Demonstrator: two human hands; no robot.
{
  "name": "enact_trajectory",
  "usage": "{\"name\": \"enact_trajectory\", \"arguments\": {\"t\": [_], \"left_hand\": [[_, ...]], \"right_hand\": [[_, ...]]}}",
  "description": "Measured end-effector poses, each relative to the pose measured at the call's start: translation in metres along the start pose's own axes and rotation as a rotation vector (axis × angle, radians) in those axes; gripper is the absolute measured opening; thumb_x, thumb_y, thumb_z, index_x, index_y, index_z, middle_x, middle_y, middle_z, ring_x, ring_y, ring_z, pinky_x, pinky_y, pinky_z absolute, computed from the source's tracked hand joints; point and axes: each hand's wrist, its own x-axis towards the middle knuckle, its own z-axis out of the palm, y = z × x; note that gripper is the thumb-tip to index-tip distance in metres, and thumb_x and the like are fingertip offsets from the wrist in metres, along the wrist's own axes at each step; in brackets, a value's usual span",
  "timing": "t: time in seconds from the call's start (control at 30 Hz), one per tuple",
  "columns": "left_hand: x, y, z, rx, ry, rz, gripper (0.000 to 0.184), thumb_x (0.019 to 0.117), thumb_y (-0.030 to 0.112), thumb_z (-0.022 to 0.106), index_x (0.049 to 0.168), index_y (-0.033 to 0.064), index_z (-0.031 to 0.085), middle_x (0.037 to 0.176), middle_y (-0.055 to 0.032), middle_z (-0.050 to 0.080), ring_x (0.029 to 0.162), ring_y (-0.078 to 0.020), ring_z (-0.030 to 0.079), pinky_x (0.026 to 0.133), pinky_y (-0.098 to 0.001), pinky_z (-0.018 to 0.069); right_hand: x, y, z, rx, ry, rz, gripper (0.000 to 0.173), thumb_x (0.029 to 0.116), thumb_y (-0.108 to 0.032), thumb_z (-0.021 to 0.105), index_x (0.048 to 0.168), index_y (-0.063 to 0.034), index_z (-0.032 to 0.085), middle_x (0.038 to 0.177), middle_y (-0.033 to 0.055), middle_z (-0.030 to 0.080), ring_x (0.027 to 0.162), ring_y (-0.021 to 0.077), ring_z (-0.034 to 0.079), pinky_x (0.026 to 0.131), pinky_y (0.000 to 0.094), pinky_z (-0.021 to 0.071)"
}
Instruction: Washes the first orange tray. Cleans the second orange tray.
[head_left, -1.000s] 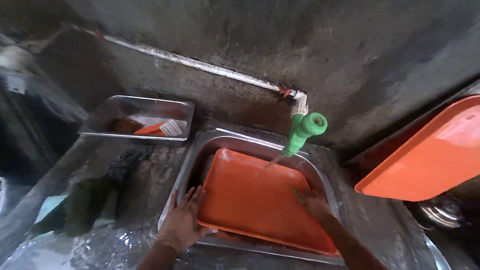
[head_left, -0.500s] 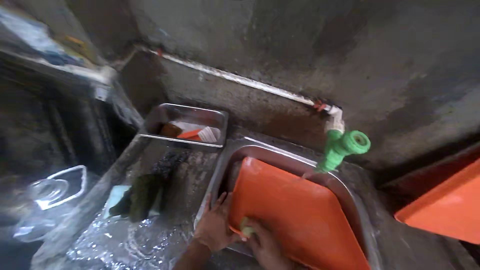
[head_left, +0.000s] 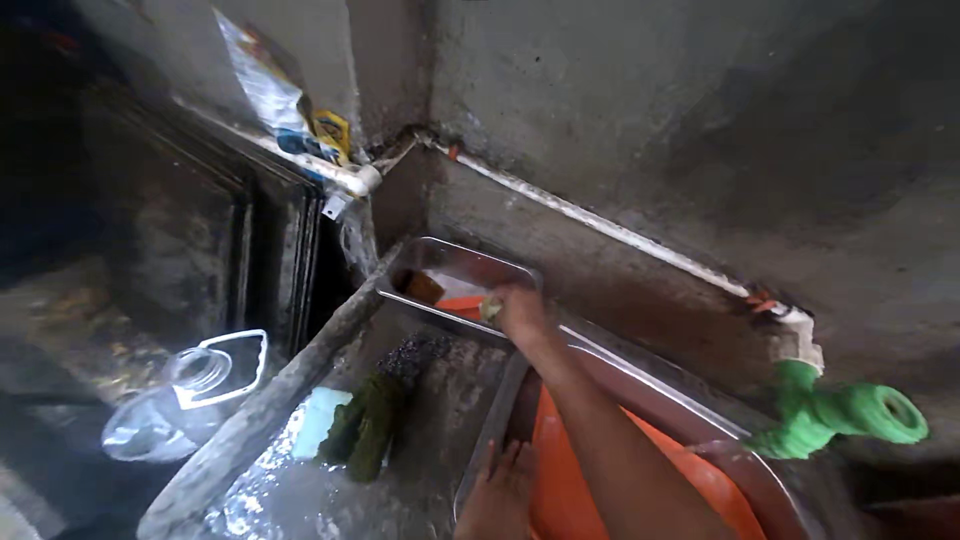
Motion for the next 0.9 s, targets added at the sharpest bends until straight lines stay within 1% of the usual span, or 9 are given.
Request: {"name": "enact_trajectory", "arguments": {"t": [0.07,0.23,0.5,0.57,0.63,0.73,0.8,0.87,0.9], "left_hand": [[-0.002,-0.001,0.001,-0.027,0.035,0.023,0.121,0.0743,0.076,0.071,0.160,0.0006,0.031,0.166,-0.0122,0.034,0.156,-0.0312,0.023,0.127,-0.0595,0.0040],[-0.002,-0.004,0.009,-0.042,0.091,0.071,0.116,0.0762,0.072,0.072,0.157,-0.0017,0.035,0.163,-0.0147,0.039,0.155,-0.0328,0.026,0.126,-0.0612,0.0069],[0.002,-0.002,0.005,0.030,0.004,0.036,0.123,0.0725,0.082,0.067,0.161,0.0055,0.030,0.167,-0.0148,0.030,0.157,-0.0319,0.022,0.126,-0.0609,0.0045],[0.002,-0.002,0.003,0.038,-0.024,0.024,0.119,0.0726,0.084,0.065,0.161,0.0113,0.033,0.168,-0.0163,0.027,0.157,-0.0326,0.020,0.126,-0.0609,0.0030],[0.003,-0.004,0.006,0.048,-0.014,0.038,0.111,0.0750,0.084,0.064,0.161,0.0195,0.037,0.168,-0.0162,0.027,0.157,-0.0342,0.018,0.126,-0.0629,0.0028],[-0.003,-0.006,0.007,0.114,0.026,0.156,0.083,0.0898,0.073,0.057,0.158,0.0278,0.042,0.168,-0.0132,0.029,0.157,-0.0356,0.018,0.123,-0.0689,0.0034],[-0.010,-0.005,0.014,0.201,0.166,0.341,0.055,0.0993,0.052,0.059,0.147,0.0252,0.058,0.159,-0.0147,0.045,0.151,-0.0376,0.035,0.120,-0.0707,0.0192],[-0.012,0.008,0.021,0.278,0.265,0.515,0.033,0.0978,0.033,0.067,0.128,0.0191,0.072,0.137,-0.0157,0.065,0.133,-0.0373,0.058,0.111,-0.0666,0.0406],[-0.012,0.018,0.026,0.316,0.281,0.565,0.027,0.0964,0.033,0.068,0.117,0.0167,0.075,0.125,-0.0137,0.070,0.121,-0.0347,0.066,0.103,-0.0617,0.0498]], "right_hand": [[0.034,-0.005,0.014,-0.097,-0.130,0.066,0.025,0.0968,-0.005,0.063,0.121,0.0000,0.067,0.127,0.0235,0.065,0.120,0.0401,0.062,0.099,0.0576,0.0507],[0.066,0.000,0.025,-0.180,-0.022,0.180,0.037,0.1002,-0.007,0.060,0.135,0.0029,0.058,0.136,0.0271,0.059,0.123,0.0433,0.061,0.099,0.0575,0.0518],[0.061,0.016,0.013,-0.189,-0.328,0.074,0.028,0.1046,-0.011,0.053,0.123,0.0044,0.067,0.131,0.0269,0.062,0.127,0.0423,0.057,0.107,0.0598,0.0438],[0.051,0.019,0.004,-0.019,-0.223,0.017,0.021,0.0999,-0.005,0.058,0.116,0.0033,0.068,0.125,0.0255,0.065,0.120,0.0405,0.061,0.103,0.0584,0.0459],[0.024,0.028,-0.002,0.298,0.002,-0.032,0.018,0.0911,0.002,0.068,0.109,0.0032,0.066,0.111,0.0243,0.068,0.101,0.0370,0.067,0.086,0.0542,0.0537],[-0.040,0.051,-0.018,0.721,0.184,-0.109,0.021,0.0910,0.003,0.069,0.110,-0.0019,0.063,0.104,0.0151,0.067,0.085,0.0231,0.065,0.073,0.0417,0.0560],[-0.096,0.082,-0.024,0.862,0.239,-0.112,0.022,0.0921,-0.002,0.069,0.114,-0.0069,0.064,0.102,0.0099,0.068,0.081,0.0180,0.066,0.068,0.0375,0.0577],[-0.156,0.119,-0.026,1.012,0.304,-0.047,0.021,0.0895,0.002,0.068,0.108,-0.0051,0.065,0.098,0.0065,0.068,0.083,0.0155,0.066,0.075,0.0373,0.0587],[-0.187,0.141,-0.023,1.127,0.338,0.015,0.019,0.0879,0.005,0.067,0.105,-0.0035,0.064,0.095,0.0063,0.069,0.084,0.0156,0.067,0.079,0.0376,0.0593]]}}
